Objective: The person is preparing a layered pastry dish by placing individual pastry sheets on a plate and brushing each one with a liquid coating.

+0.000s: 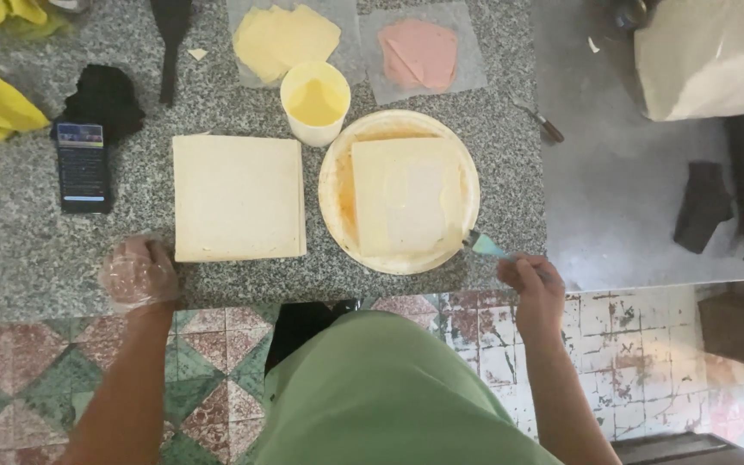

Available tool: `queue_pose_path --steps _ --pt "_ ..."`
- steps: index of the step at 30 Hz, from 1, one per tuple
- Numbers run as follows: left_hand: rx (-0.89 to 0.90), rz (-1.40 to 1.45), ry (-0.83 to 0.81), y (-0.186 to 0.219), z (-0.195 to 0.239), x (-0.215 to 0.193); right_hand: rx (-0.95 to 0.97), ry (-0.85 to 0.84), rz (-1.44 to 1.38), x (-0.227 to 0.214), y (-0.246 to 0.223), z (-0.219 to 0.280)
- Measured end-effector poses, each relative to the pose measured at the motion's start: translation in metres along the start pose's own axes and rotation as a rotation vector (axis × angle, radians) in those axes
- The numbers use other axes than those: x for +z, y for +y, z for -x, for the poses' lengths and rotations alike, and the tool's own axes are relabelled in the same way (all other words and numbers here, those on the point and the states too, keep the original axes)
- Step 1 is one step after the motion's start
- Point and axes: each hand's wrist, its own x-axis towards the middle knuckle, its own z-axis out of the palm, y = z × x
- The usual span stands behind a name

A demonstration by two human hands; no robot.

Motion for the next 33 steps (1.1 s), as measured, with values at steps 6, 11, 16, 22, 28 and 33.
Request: queue_pose_path --steps 6,11,16,22,28,33 --pt "0.067 -0.118 0.397 -0.008 0.012 0.031 -0.274 -0.208 -0.015 0.037 -0.06 -0.004" --pt "-0.158 -0.051 -0.038 0.016 -0.009 -0.017 -0.613 -0.459 0.18 0.121 -0.126 -0.016" --pt "-0.148 -0.011 -0.049 0.014 -0.011 -0.02 -0.969 -0.688 0.445 0.229 -0.158 -0.047" --pt "-0.086 -0.016 0.04 0.002 -0.009 -0.003 -0.901 -0.689 1.034 0.332 -0.144 -0.091" --pt "-0.08 -0.044 0.097 -0.003 -0.003 0.008 -0.574 -0.751 0.679 0.359 -0.122 -0.096" --pt "-0.055 -0.073 0.097 -0.004 -0.002 0.013 -0.378 -0.72 0.446 0.34 -0.122 -0.101"
